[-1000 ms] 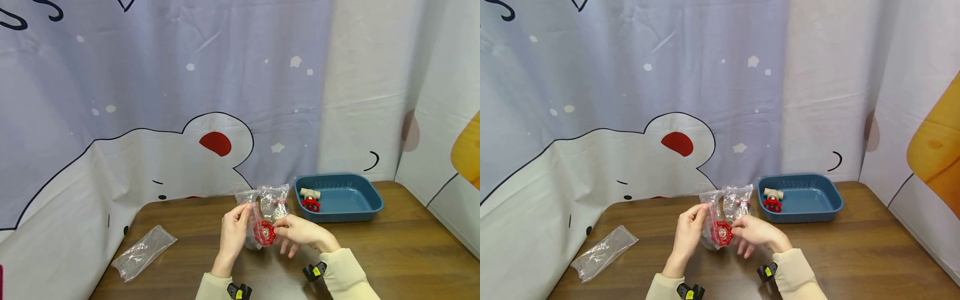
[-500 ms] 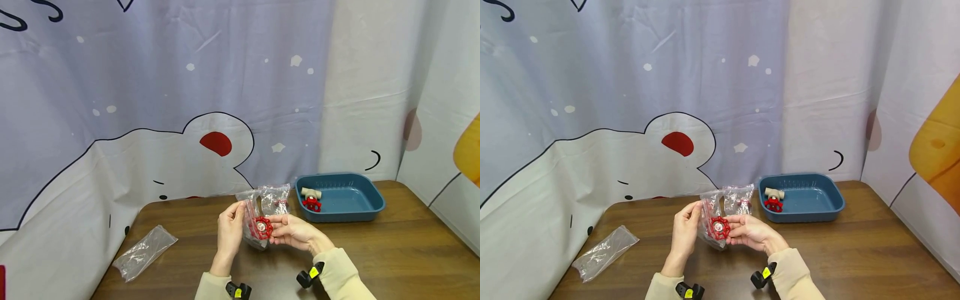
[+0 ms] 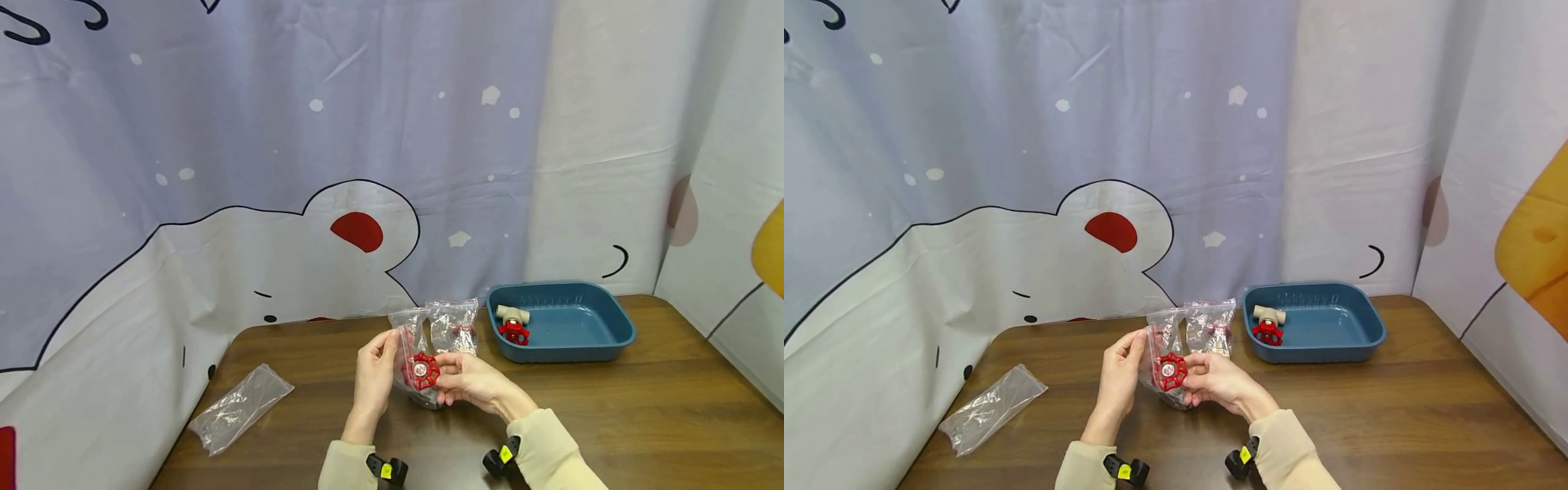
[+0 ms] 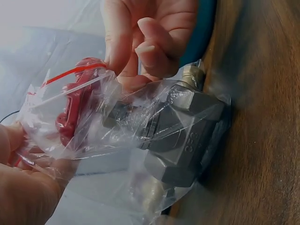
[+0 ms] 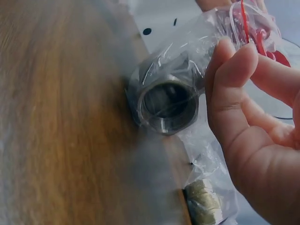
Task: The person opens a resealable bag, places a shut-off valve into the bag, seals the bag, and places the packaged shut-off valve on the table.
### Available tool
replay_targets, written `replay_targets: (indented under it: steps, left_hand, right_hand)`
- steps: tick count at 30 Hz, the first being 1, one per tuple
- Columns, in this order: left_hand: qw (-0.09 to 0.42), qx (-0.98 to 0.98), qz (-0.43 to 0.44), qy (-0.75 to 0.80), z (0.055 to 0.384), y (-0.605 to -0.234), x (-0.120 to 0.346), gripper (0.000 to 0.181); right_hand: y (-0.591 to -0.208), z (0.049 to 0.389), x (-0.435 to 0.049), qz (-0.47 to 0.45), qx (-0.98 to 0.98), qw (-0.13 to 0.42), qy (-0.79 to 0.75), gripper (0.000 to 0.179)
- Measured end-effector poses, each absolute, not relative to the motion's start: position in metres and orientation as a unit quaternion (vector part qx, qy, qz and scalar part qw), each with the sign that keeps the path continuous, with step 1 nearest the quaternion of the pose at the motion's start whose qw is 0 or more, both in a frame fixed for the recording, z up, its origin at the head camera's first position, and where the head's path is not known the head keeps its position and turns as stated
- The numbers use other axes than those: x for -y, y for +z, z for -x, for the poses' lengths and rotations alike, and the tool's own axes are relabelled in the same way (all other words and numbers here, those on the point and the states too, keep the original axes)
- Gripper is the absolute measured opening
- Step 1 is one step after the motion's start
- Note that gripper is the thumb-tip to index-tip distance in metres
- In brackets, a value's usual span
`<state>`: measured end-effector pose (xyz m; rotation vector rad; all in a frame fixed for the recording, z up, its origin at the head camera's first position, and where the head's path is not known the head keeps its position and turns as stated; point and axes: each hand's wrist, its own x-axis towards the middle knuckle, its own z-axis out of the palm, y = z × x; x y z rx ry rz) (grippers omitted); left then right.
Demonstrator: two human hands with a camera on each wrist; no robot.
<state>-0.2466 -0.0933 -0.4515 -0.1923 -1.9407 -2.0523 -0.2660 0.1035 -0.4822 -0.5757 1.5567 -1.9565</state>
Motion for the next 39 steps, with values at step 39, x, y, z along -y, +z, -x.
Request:
replay_targets:
  steps: [39]
  left_hand:
    - [0.141, 0.703, 0.052, -0.695, 0.240, -0.440, 0.095, 0.025]
  right_hand:
    - [-0.466, 0.221, -0.088, 0.120, -0.625, 0.253, -0.728, 0.014]
